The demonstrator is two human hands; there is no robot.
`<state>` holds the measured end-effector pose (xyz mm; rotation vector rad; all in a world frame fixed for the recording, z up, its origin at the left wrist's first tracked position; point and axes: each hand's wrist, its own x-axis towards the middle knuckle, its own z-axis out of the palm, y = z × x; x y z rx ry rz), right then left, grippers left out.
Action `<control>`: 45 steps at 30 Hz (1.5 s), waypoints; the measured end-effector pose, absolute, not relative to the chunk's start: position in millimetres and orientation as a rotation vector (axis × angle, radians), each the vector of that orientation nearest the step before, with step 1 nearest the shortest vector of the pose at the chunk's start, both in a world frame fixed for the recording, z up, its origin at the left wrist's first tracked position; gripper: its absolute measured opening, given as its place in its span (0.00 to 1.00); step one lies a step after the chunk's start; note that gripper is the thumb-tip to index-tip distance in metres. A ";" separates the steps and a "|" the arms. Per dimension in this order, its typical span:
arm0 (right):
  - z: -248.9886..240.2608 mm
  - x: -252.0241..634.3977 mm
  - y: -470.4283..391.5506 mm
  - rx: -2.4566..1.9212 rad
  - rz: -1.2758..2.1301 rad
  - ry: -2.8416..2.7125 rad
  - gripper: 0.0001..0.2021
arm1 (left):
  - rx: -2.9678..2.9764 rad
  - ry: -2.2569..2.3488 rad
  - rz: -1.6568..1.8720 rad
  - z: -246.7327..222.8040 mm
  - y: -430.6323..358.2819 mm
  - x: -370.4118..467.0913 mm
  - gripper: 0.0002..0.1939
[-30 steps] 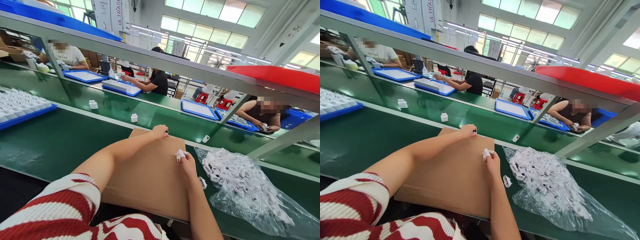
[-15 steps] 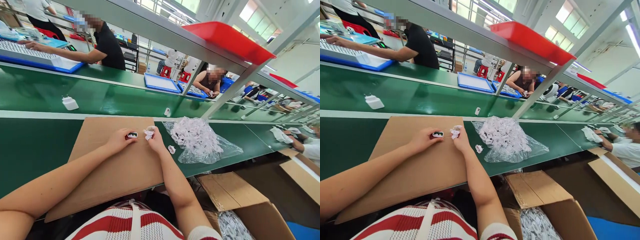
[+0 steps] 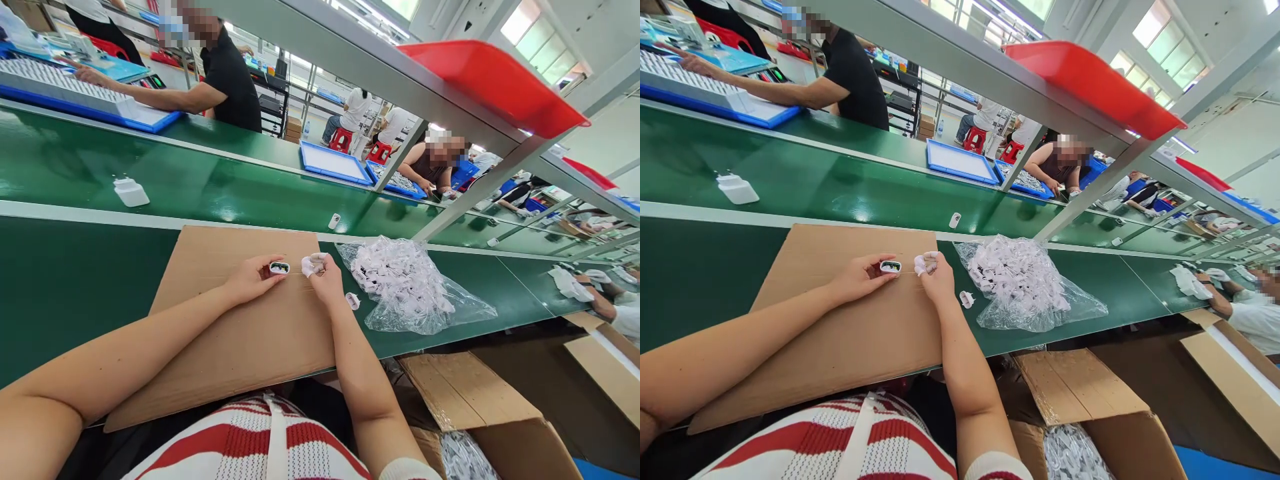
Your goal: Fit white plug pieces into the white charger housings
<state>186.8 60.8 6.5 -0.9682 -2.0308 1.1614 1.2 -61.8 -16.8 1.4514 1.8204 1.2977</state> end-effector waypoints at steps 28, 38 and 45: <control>13.8 164.4 33.8 -0.576 0.516 -2.446 0.18 | 1.461 1.688 1.261 -8.9 -59.6 -0.4 0.34; 16.1 158.5 35.8 -0.633 0.567 -2.476 0.11 | 1.515 1.728 1.213 -10.0 -60.1 -2.8 0.31; 25.9 159.9 29.5 -0.655 0.645 -2.443 0.14 | 1.725 2.077 0.819 4.7 -62.9 2.4 0.16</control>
